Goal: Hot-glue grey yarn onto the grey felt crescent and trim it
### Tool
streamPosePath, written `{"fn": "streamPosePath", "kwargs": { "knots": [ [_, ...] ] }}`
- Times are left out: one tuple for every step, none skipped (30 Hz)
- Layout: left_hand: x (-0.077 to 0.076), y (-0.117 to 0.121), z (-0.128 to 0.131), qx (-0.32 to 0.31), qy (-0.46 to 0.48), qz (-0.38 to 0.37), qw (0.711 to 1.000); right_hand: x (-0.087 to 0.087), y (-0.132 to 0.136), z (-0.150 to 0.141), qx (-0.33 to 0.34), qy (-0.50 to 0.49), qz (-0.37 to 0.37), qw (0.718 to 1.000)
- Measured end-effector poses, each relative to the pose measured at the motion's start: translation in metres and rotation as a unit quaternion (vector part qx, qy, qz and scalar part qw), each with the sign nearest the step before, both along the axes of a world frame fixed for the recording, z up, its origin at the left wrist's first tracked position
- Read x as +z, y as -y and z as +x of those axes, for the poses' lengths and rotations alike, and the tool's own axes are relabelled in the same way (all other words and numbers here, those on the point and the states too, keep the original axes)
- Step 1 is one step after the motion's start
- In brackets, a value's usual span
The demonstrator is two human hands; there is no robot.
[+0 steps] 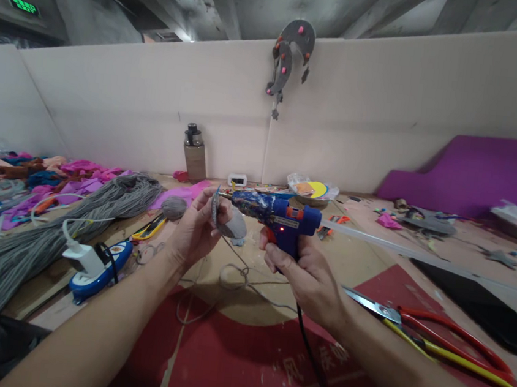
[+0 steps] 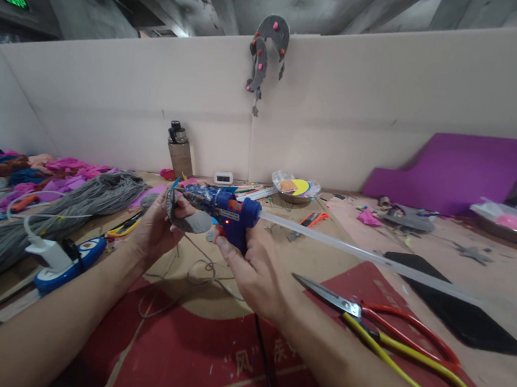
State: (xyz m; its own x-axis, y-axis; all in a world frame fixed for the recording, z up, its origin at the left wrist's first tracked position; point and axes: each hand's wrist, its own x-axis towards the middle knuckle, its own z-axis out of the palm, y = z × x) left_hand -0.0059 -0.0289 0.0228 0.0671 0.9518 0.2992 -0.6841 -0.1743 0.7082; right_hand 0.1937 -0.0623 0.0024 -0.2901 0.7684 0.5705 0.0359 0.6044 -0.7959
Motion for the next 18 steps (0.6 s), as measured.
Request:
{"fn": "streamPosePath", "kwargs": {
  "knots": [
    [0.0003,0.0003,0.0000,0.001,-0.001,0.000,1.000,0.0000,0.0002,0.0001,0.003,0.002,-0.008,1.000],
    [0.0005,0.0007,-0.0001,0.003,-0.001,0.001,1.000,0.0000,0.0003,0.0003,0.005,0.003,-0.015,1.000],
    [0.0007,0.0011,0.0000,0.004,-0.002,0.002,1.000,-0.0001,0.0005,0.0006,0.007,0.003,-0.021,1.000],
    [0.0008,0.0015,0.0001,0.003,-0.004,0.002,1.000,-0.0002,0.0007,0.0008,0.009,0.002,-0.024,1.000],
    [0.0008,0.0019,0.0002,0.000,-0.006,0.002,1.000,-0.0003,0.0008,0.0010,0.012,0.000,-0.025,1.000],
    [0.0008,0.0021,0.0004,-0.002,-0.008,0.003,1.000,-0.0004,0.0010,0.0012,0.014,-0.001,-0.025,1.000],
    [0.0006,0.0020,0.0006,-0.005,-0.010,0.005,1.000,-0.0004,0.0010,0.0013,0.014,-0.003,-0.025,1.000],
    [0.0004,0.0018,0.0008,-0.006,-0.012,0.009,1.000,-0.0004,0.0011,0.0015,0.013,-0.004,-0.024,1.000],
    [0.0001,0.0013,0.0008,-0.007,-0.014,0.013,1.000,-0.0003,0.0010,0.0016,0.014,-0.002,-0.023,1.000],
    [-0.0002,0.0005,0.0008,-0.006,-0.015,0.017,1.000,-0.0002,0.0009,0.0017,0.015,0.001,-0.023,1.000],
    [-0.0005,-0.0003,0.0005,-0.005,-0.017,0.019,1.000,0.0000,0.0008,0.0017,0.016,0.004,-0.023,1.000],
    [-0.0008,-0.0013,0.0001,-0.003,-0.019,0.022,1.000,0.0001,0.0006,0.0018,0.018,0.006,-0.022,1.000],
    [-0.0010,-0.0022,-0.0006,-0.001,-0.020,0.025,0.999,0.0001,0.0004,0.0018,0.019,0.006,-0.021,1.000],
    [-0.0011,-0.0032,-0.0015,0.003,-0.021,0.027,0.999,0.0001,0.0002,0.0017,0.019,0.005,-0.020,1.000],
    [-0.0010,-0.0040,-0.0026,0.009,-0.023,0.029,0.999,-0.0001,0.0000,0.0016,0.018,0.002,-0.018,1.000],
    [-0.0009,-0.0047,-0.0038,0.016,-0.025,0.032,0.999,-0.0003,-0.0002,0.0016,0.015,-0.002,-0.017,1.000],
    [-0.0006,-0.0053,-0.0049,0.025,-0.028,0.036,0.999,-0.0006,-0.0004,0.0016,0.014,-0.003,-0.016,1.000],
    [-0.0002,-0.0059,-0.0060,0.035,-0.033,0.041,0.998,-0.0010,-0.0005,0.0016,0.012,-0.002,-0.016,1.000]
  ]
}}
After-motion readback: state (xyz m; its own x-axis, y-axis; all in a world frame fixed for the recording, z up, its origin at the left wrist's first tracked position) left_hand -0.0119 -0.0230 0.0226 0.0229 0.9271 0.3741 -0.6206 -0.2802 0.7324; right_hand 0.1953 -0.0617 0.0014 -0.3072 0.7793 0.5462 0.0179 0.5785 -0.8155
